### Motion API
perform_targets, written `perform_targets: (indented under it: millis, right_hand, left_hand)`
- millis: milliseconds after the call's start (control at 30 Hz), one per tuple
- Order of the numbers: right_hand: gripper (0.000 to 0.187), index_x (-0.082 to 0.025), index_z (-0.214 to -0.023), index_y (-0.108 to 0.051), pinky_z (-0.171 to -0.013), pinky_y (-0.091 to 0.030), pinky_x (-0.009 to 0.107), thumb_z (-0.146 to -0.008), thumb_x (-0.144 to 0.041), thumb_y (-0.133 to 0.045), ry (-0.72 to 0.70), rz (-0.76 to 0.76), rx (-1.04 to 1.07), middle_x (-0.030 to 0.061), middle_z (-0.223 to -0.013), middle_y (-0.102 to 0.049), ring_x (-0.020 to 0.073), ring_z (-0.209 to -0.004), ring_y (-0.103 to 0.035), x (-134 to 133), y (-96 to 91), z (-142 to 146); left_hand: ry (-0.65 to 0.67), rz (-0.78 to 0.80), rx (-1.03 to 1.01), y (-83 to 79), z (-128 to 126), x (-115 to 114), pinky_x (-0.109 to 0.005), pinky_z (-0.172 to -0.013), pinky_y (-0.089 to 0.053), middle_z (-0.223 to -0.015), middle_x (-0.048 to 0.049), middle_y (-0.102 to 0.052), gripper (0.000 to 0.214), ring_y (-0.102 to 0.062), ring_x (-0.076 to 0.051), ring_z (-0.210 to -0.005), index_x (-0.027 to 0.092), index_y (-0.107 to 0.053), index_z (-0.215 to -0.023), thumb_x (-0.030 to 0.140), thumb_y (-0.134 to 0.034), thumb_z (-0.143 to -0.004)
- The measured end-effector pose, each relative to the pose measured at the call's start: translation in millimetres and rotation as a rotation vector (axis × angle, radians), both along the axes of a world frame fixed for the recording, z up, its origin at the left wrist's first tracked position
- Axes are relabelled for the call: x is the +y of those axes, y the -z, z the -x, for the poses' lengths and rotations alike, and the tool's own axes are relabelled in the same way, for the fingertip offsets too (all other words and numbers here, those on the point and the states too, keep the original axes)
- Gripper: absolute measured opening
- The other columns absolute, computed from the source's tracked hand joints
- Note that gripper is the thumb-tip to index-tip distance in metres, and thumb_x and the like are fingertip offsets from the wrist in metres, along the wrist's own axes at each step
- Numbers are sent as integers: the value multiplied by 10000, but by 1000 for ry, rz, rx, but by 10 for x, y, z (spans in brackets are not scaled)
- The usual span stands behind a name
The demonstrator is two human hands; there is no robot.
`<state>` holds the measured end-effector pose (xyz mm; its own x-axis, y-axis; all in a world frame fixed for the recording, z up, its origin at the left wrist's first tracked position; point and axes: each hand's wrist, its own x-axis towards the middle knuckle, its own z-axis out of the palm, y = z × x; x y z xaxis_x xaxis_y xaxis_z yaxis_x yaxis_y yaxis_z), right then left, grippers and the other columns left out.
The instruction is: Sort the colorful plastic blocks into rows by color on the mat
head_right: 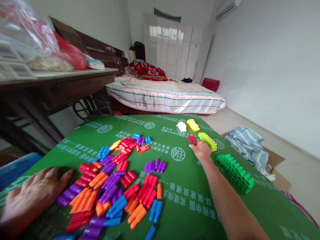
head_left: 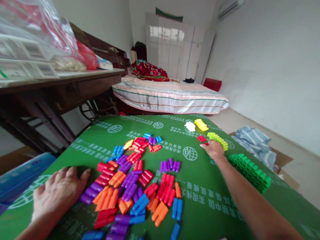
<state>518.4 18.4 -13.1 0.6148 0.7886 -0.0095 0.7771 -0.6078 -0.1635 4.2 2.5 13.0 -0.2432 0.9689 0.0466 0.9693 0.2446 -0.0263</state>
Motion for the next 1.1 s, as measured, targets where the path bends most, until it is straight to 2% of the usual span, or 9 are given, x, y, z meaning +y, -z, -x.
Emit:
perform_targets:
  millis: [367, 700, 900, 1000, 1100]
  right_hand:
    - [506, -202, -1017, -673, -752, -518, 350, -814, -640, -521, 0, -22, -9, 132, -1057, -707, 269, -971, -673, 118, 31, -37]
    - [504, -201, -1037, -661, -786, -514, 376, -816, -633, -523, -5, -13, 0, 144, -1089, -695, 280, -1005, -662, 118, 11, -23]
    - [557, -175, -1101, -629, -767, -509, 380, -830, -643, -495, 2, 6, -16, 164, -1080, -688, 298, -996, -660, 63, 31, -22]
    - [536, -183, -1183, -599, -745, -501, 379, -875, -596, -453, -24, -2, -62, 162, -1031, -699, 298, -964, -666, 38, -7, 103]
    - [457, -240, -1237, -585, -736, -489, 350, -905, -523, -450, -179, -48, -91, 120, -982, -718, 266, -926, -675, 63, -121, 460]
  left_hand:
    - [-2, 18, 17, -15, -7, -3, -490, -990, -331, -1308, -170, -480, 632, -396, -358, -1255, 151, -489, -1160, 541, -100, -849]
    - [1, 0, 47, 81, 58, 35, -488, -1001, -331, -1293, -168, -481, 672, -393, -354, -1260, 155, -487, -1154, 575, -46, -870]
    - [15, -32, 44, 66, 16, -7, -502, -988, -352, -1281, -181, -502, 611, -412, -362, -1254, 138, -505, -1125, 546, -107, -904]
    - [35, -74, 26, 69, 1, -33, -513, -985, -353, -1281, -197, -510, 580, -410, -369, -1261, 126, -523, -1106, 528, -150, -917]
    - [34, -95, 18, 85, 8, -52, -517, -982, -352, -1281, -203, -512, 570, -411, -376, -1258, 118, -534, -1092, 520, -166, -925]
